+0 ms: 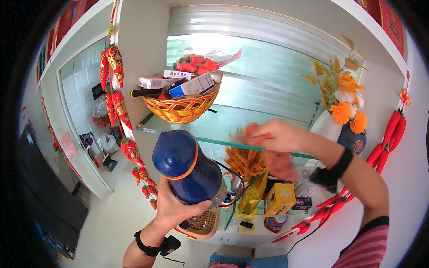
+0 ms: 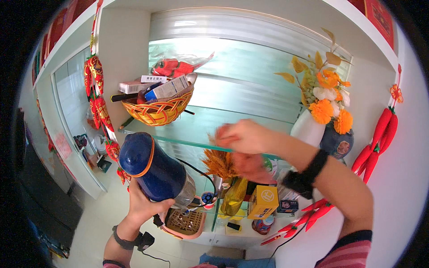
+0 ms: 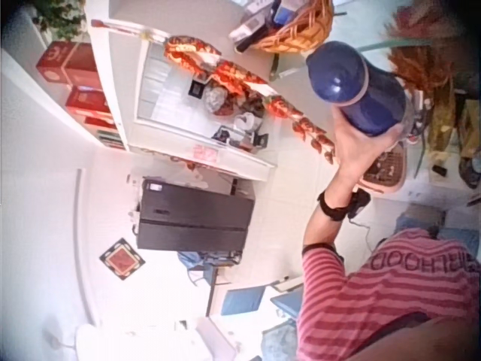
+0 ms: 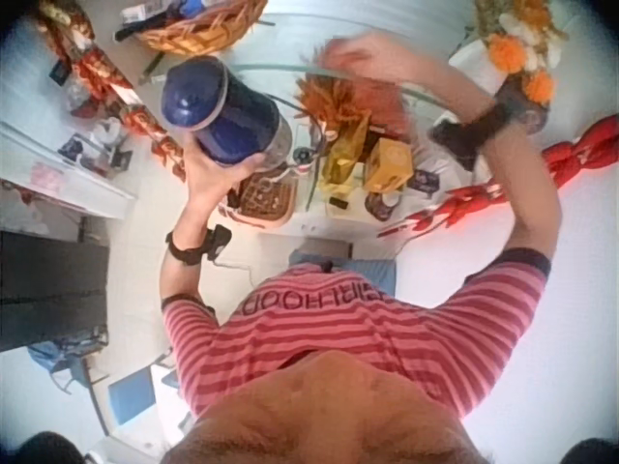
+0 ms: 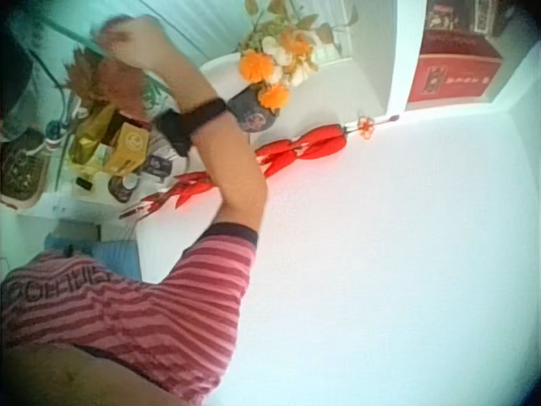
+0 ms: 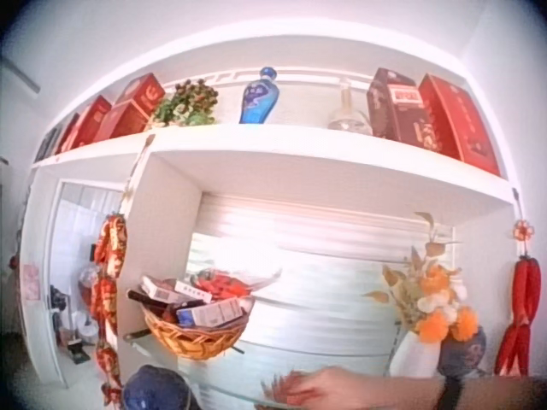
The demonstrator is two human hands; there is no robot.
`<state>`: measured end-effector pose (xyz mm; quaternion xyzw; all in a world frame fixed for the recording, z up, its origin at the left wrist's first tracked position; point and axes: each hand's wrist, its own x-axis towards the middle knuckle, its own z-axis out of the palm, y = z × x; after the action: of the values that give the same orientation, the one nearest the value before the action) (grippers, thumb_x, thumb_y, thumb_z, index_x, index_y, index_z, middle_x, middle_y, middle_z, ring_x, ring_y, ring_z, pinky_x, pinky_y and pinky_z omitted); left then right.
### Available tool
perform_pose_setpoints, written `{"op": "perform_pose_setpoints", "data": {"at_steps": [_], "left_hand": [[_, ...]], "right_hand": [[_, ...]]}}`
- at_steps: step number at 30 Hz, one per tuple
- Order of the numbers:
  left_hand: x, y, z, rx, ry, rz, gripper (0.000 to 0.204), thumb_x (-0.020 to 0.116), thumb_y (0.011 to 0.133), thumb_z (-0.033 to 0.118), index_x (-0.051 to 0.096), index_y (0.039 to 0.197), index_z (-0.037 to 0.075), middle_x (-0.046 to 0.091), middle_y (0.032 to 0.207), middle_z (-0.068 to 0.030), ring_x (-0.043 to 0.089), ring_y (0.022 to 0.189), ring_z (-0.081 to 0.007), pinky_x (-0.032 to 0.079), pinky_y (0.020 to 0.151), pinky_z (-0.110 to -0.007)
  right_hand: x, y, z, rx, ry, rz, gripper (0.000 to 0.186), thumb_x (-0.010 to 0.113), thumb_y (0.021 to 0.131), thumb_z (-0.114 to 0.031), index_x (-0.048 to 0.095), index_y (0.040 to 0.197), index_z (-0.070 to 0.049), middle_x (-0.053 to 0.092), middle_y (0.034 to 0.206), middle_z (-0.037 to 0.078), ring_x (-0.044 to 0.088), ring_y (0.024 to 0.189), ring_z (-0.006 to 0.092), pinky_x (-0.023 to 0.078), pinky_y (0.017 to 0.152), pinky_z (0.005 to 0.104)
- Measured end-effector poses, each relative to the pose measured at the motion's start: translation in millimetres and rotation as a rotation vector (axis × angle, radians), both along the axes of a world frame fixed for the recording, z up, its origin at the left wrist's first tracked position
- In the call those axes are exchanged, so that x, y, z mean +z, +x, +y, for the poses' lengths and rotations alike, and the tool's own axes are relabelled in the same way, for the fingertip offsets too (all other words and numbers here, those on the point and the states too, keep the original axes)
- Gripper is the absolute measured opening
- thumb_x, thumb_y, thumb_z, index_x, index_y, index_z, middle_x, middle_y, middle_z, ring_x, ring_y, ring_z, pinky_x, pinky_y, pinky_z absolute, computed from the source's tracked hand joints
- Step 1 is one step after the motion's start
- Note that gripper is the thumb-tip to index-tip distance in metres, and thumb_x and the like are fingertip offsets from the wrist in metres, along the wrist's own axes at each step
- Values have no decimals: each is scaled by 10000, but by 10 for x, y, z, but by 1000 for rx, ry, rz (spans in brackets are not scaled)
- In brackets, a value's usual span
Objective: The person wipes the glass shelves of a display cabinet with a cloth, moving and replacing various items including a jar, a vase with flowers, a cardboard box, a blender, and a basket.
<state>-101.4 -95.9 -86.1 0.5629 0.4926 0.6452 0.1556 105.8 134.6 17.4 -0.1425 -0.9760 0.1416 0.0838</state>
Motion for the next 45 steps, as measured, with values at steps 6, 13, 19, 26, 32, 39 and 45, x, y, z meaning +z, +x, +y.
{"op": "perform_pose_setpoints", "data": {"at_steps": [6, 13, 19, 26, 32, 39, 45], "left_hand": [[-64, 38, 58, -12, -10, -29, 877, 853, 508, 154, 377, 1226, -16, 541, 1139, -131, 546, 1058, -220, 421, 947, -354], [-84, 13, 52, -30, -9, 7, 869, 854, 510, 159, 384, 1219, -18, 545, 1133, -135, 551, 1050, -216, 430, 932, -350], [-92, 58, 194, -61, 50, 4, 868, 852, 513, 164, 384, 1220, -20, 544, 1135, -141, 557, 1040, -225, 428, 936, -353], [-68, 91, 184, -65, -36, -6, 873, 856, 510, 172, 389, 1224, -15, 544, 1140, -140, 545, 1058, -228, 420, 945, -360], [-73, 203, 317, -84, -58, -30, 885, 859, 506, 162, 382, 1230, -15, 545, 1138, -140, 545, 1057, -228, 424, 940, -360], [-116, 230, 359, -99, -27, 16, 899, 860, 508, 159, 367, 1240, -10, 539, 1142, -138, 545, 1054, -226, 431, 928, -358], [-118, 213, 303, -90, -41, 11, 892, 863, 511, 166, 370, 1236, -4, 537, 1146, -136, 549, 1050, -224, 431, 928, -359]], "right_hand": [[-158, -98, 0, 68, 170, 122, 275, 547, 703, -89, 615, 967, -52, 610, 869, 196, 589, 815, 382, 481, 721, 407], [-1, 991, -129, -357, 338, -188, 195, 540, 711, -93, 594, 894, -51, 594, 854, 186, 580, 806, 364, 468, 711, 416], [-257, 226, -331, -83, 389, 287, 56, 520, 739, -93, 545, 751, -44, 599, 842, 163, 571, 821, 364, 459, 707, 446], [44, 1039, -174, -321, 279, -119, 132, 567, 719, -135, 600, 821, -57, 600, 749, 141, 585, 746, 361, 465, 657, 446], [-241, 406, -328, -79, 321, 281, 124, 565, 747, -112, 638, 837, -69, 622, 829, 140, 592, 780, 344, 471, 671, 438], [-5, 596, 430, -771, 32, -254, 197, 513, 746, -125, 653, 877, -84, 634, 833, 178, 617, 814, 337, 486, 718, 413], [-8, 488, 261, -352, 137, -15, 184, 523, 723, -127, 645, 848, -71, 647, 814, 157, 629, 774, 325, 495, 689, 415]]}}
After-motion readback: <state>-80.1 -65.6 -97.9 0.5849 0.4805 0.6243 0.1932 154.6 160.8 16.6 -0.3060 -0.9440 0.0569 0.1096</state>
